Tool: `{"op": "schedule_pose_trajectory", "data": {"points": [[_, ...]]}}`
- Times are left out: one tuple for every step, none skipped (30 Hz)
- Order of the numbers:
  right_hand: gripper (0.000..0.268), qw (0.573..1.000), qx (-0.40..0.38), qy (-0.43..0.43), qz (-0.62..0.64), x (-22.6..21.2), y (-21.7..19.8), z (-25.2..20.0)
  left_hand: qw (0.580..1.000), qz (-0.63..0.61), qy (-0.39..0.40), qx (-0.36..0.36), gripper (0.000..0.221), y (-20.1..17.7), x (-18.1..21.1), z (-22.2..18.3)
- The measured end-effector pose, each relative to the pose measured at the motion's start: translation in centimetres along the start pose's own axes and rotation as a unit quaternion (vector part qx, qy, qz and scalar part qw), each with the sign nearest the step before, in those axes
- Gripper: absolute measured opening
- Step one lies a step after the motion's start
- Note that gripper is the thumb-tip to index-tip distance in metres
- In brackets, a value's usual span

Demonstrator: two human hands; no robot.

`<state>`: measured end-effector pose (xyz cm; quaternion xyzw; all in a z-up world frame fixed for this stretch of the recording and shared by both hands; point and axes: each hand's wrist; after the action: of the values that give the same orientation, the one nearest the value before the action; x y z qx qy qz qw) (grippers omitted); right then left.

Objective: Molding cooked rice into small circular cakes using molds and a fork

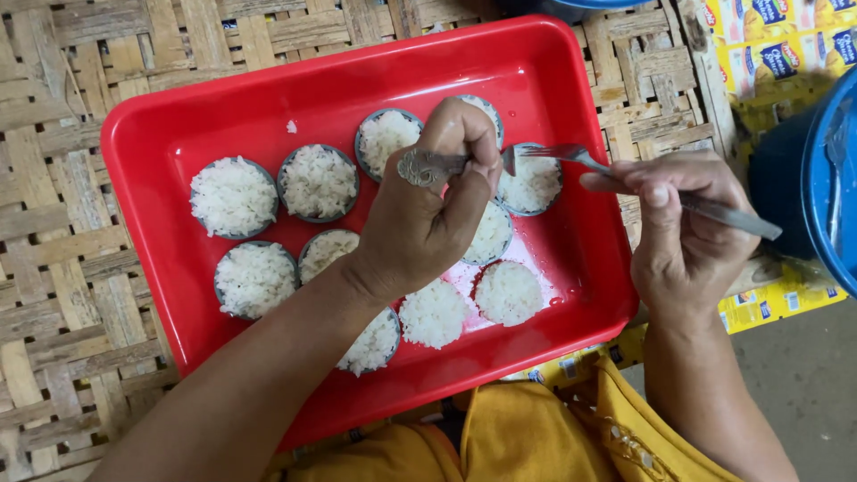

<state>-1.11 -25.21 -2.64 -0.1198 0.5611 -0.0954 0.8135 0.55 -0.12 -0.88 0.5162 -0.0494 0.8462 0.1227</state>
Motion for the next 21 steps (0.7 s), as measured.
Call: {"op": "schedule_pose_trajectory", "data": {"points": [[0.012,1.000,-0.001,0.001,0.000,-0.1,0.0,-0.1,1.000,0.000,-0.001,0.000,0.019,0.0,0.1,-0.1],[0.008,0.998,-0.004,-0.030,-0.046,-0.2,0.0,-0.1,1.000,-0.008,0.005,0.005,0.020,0.0,0.2,-0.1],[0.009,0.994,-0.009,-0.060,-0.092,-0.3,-0.1,-0.1,1.000,-0.017,0.012,0.009,0.021,0.1,0.3,-0.1],[0.009,0.994,-0.007,-0.061,-0.093,-0.1,0.0,0.1,1.000,-0.018,0.013,0.008,0.021,0.2,0.2,-0.1],[0.007,0.996,-0.011,-0.062,-0.061,0.1,0.0,0.2,1.000,-0.015,0.018,-0.003,0.020,0.3,0.2,-0.1],[0.007,0.998,-0.016,-0.062,-0.027,0.3,0.2,0.4,1.000,-0.012,0.022,-0.011,0.019,0.3,0.2,-0.1],[0.007,0.998,-0.016,-0.062,-0.026,-0.1,0.2,0.2,1.000,-0.011,0.022,-0.011,0.019,0.3,0.2,-0.1],[0.009,0.998,0.003,-0.052,-0.018,-0.4,0.3,0.0,1.000,0.001,0.016,-0.010,0.019,0.3,0.3,-0.1],[0.012,0.999,0.023,-0.042,-0.010,-0.7,0.4,-0.1,1.000,0.013,0.009,-0.009,0.019,0.3,0.3,-0.1],[0.012,0.999,0.023,-0.041,-0.010,-0.9,0.6,-0.1,1.000,0.013,0.009,-0.009,0.019,0.2,0.3,-0.1],[0.011,0.999,0.014,-0.028,-0.008,-1.1,0.7,-0.2,1.000,0.005,0.007,-0.011,0.019,0.2,0.4,0.0],[0.011,1.000,0.008,-0.017,-0.008,-1.2,0.7,-0.1,1.000,-0.002,0.008,-0.015,0.018,0.2,0.3,0.2],[0.011,1.000,0.010,-0.018,-0.010,-1.2,0.5,-0.1,1.000,-0.004,0.010,-0.016,0.018,0.2,0.2,0.3],[0.011,1.000,0.018,-0.009,0.017,-1.2,0.4,-0.2,1.000,-0.011,0.011,-0.017,0.019,0.1,0.2,0.2],[0.013,0.999,0.026,0.001,0.044,-1.2,0.4,-0.3,1.000,-0.018,0.013,-0.018,0.020,0.1,0.1,0.1],[0.013,0.999,0.024,0.003,0.045,-1.1,0.5,-0.4,1.000,-0.017,0.010,-0.016,0.020,0.0,0.1,0.0],[0.009,0.999,0.015,0.022,0.037,-1.1,0.6,-0.4,1.000,-0.025,0.009,-0.013,0.020,0.0,0.1,-0.1],[0.006,0.999,0.009,0.039,0.026,-1.1,0.5,-0.3,0.999,-0.034,0.012,-0.012,0.020,0.0,0.0,0.1],[0.006,0.999,0.010,0.038,0.025,-0.8,0.2,-0.3,0.999,-0.034,0.014,-0.013,0.020,-0.1,0.2,0.1],[0.005,0.997,0.033,0.048,0.054,-0.5,-0.2,-0.3,0.999,-0.036,0.010,0.003,0.021,-0.2,0.4,0.2],[0.004,0.993,0.056,0.059,0.083,-0.2,-0.6,-0.3,0.999,-0.038,0.006,0.019,0.021,-0.4,0.5,0.2]]}}
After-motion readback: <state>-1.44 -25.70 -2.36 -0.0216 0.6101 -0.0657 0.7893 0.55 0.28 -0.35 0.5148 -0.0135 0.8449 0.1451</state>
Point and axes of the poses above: each hand's wrist, its own z-axis towards the middle knuckle, its own y-axis out of the palm, x = y × z, and after that the axes turned 4 degrees about y, right-handed
